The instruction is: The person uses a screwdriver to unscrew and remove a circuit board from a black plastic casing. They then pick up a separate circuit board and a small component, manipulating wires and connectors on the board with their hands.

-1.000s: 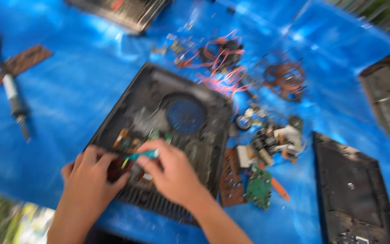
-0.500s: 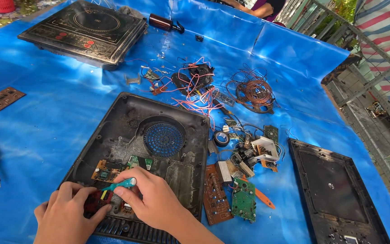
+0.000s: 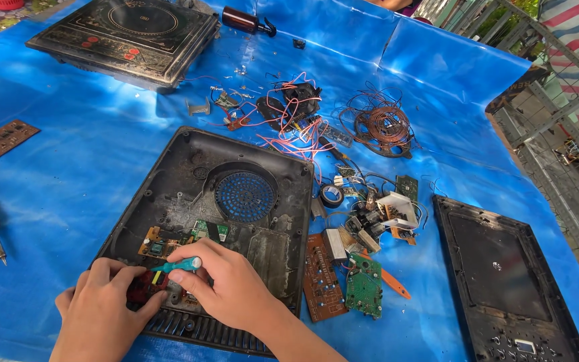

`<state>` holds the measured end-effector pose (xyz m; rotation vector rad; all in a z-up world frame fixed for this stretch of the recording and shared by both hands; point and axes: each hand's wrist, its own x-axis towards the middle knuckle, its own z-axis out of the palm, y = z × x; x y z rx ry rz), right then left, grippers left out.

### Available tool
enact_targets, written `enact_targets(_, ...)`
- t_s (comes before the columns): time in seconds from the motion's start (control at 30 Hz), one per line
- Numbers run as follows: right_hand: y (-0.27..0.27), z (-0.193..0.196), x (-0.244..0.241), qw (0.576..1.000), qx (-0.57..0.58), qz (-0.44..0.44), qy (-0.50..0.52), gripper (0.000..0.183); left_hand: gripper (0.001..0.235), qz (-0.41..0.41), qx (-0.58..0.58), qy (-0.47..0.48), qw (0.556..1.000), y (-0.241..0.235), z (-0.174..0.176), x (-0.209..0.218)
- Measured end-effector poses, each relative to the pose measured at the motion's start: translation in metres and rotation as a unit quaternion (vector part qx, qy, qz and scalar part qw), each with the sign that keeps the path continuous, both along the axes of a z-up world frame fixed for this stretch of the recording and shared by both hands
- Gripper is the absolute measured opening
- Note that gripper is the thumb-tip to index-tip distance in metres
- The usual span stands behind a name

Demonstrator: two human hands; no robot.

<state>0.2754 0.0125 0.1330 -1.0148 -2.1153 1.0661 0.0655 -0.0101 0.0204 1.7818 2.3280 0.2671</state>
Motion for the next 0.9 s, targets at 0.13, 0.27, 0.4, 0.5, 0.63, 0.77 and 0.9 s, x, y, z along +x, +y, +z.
enact_targets(0.13,-0.002,-0.005,0.0,0.999,0.049,0.002,0.019,0.023,0.06,-0.013,0.013,-0.017,1.0,-0.006,0.009,0.0)
enact_targets(0.27,0.001,-0.013,0.002,0.997,0.063,-0.002,0.048,0.023,0.059,-0.035,0.003,-0.032,0.999,-0.006,0.022,0.001)
enact_targets(0.4,0.003,-0.016,0.003,0.992,0.072,-0.054,0.092,0.018,0.058,-0.025,0.011,-0.033,0.999,-0.003,0.027,0.002)
enact_targets(0.5,0.004,-0.019,0.009,0.971,0.162,-0.086,0.156,0.021,0.059,-0.036,0.006,-0.025,0.999,-0.007,0.022,0.003)
enact_targets(0.63,0.025,-0.02,0.03,0.935,0.206,-0.153,0.246,0.034,0.058,-0.045,0.014,-0.028,0.998,-0.007,0.021,0.002)
enact_targets(0.77,0.044,-0.015,0.057,0.954,0.048,-0.222,0.197,0.031,0.057,-0.048,0.032,-0.04,0.998,-0.01,0.026,0.003)
enact_targets(0.9,0.049,-0.03,0.06,0.969,-0.077,-0.231,0.042,0.038,0.054,-0.061,0.052,-0.042,0.996,-0.01,0.027,0.003)
